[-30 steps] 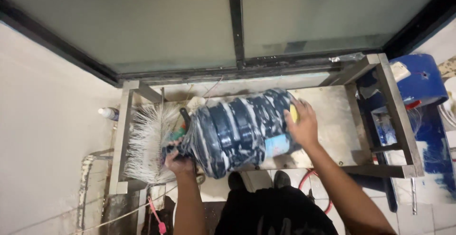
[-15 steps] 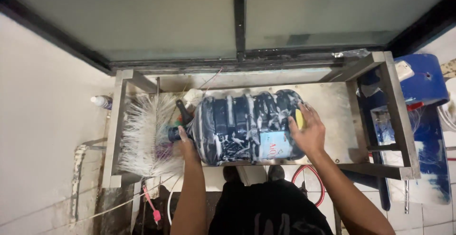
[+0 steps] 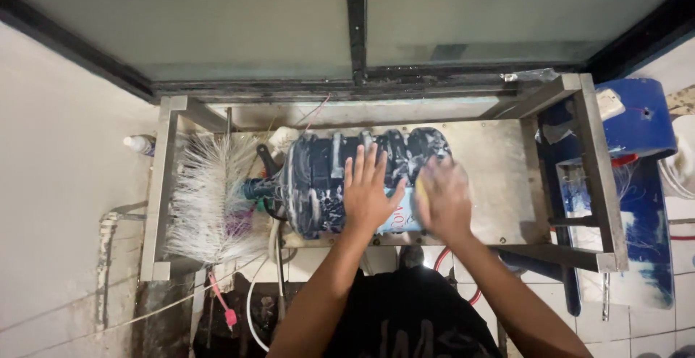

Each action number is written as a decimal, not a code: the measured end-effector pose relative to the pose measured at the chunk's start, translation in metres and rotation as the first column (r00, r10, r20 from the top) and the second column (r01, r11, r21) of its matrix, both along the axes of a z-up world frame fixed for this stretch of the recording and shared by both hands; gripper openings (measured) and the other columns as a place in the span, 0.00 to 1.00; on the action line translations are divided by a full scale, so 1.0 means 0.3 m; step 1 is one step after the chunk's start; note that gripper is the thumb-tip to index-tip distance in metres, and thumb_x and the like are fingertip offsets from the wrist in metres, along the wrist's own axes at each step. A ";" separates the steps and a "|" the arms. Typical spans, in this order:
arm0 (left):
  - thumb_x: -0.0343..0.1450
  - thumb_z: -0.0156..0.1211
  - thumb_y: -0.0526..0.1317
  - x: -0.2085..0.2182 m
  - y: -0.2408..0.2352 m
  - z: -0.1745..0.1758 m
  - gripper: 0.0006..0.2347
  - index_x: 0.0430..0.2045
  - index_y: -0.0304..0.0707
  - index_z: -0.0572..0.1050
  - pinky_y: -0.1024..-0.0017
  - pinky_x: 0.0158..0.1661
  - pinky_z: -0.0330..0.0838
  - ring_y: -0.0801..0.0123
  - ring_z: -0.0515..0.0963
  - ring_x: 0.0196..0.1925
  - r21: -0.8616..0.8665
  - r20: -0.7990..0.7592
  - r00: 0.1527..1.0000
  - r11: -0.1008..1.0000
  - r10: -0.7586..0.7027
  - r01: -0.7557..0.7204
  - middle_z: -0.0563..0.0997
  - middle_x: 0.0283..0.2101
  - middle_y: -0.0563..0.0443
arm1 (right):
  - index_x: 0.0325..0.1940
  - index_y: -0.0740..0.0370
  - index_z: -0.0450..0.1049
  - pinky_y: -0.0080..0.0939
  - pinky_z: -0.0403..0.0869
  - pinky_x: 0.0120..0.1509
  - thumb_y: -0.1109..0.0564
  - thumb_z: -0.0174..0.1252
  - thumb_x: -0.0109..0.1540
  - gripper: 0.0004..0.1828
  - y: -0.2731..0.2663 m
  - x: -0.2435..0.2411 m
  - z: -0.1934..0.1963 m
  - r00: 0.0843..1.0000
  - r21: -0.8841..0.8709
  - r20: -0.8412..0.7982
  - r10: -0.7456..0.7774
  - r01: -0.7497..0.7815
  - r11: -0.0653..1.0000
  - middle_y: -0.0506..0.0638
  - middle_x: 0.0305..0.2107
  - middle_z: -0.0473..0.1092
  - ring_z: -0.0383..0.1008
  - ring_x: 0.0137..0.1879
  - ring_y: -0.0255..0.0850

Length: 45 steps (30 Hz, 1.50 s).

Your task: The person washes a large water jug by scrubbing the exterior with a soapy sponge and rinsing the surface in a bucket of soapy water.

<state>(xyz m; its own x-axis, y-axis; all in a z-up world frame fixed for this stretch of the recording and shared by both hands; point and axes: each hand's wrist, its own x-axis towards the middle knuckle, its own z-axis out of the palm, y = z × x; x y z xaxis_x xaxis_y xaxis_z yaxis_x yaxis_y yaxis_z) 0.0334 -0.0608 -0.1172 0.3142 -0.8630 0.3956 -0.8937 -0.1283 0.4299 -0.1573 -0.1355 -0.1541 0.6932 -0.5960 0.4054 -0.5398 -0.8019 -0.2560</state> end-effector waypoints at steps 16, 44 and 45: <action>0.70 0.62 0.53 -0.010 0.011 -0.003 0.28 0.59 0.29 0.72 0.53 0.70 0.57 0.44 0.63 0.74 -0.035 0.037 0.999 0.999 0.003 -0.002 0.70 0.69 0.38 | 0.60 0.62 0.76 0.49 0.73 0.64 0.53 0.57 0.66 0.19 -0.275 0.163 0.109 0.852 0.699 0.201 -0.483 0.221 0.680 0.59 0.50 0.78 0.76 0.58 0.57; 0.70 0.65 0.56 -0.069 -0.011 -0.068 0.30 0.59 0.29 0.73 0.44 0.70 0.56 0.38 0.63 0.74 -0.144 -0.028 0.999 0.988 0.042 -0.046 0.69 0.70 0.38 | 0.61 0.55 0.72 0.67 0.61 0.68 0.44 0.55 0.59 0.28 -0.049 0.004 0.235 0.971 0.058 -0.222 0.094 -0.083 0.995 0.53 0.62 0.67 0.61 0.69 0.58; 0.70 0.64 0.55 -0.091 -0.009 -0.063 0.30 0.60 0.28 0.72 0.44 0.70 0.55 0.38 0.63 0.74 -0.133 -0.034 0.998 0.989 0.055 -0.059 0.68 0.70 0.36 | 0.62 0.55 0.73 0.65 0.62 0.70 0.45 0.53 0.62 0.26 -0.092 0.012 0.233 0.985 0.125 -0.164 0.044 -0.023 0.992 0.53 0.62 0.67 0.60 0.71 0.59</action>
<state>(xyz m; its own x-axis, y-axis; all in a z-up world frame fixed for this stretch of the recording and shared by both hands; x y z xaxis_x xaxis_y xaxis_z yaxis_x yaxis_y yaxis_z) 0.0061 -0.0635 -0.1360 0.3750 -0.7833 0.4959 -0.8731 -0.1185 0.4730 -0.1537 -0.1631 -0.0840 0.7653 -0.6091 0.2081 -0.5562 -0.7885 -0.2625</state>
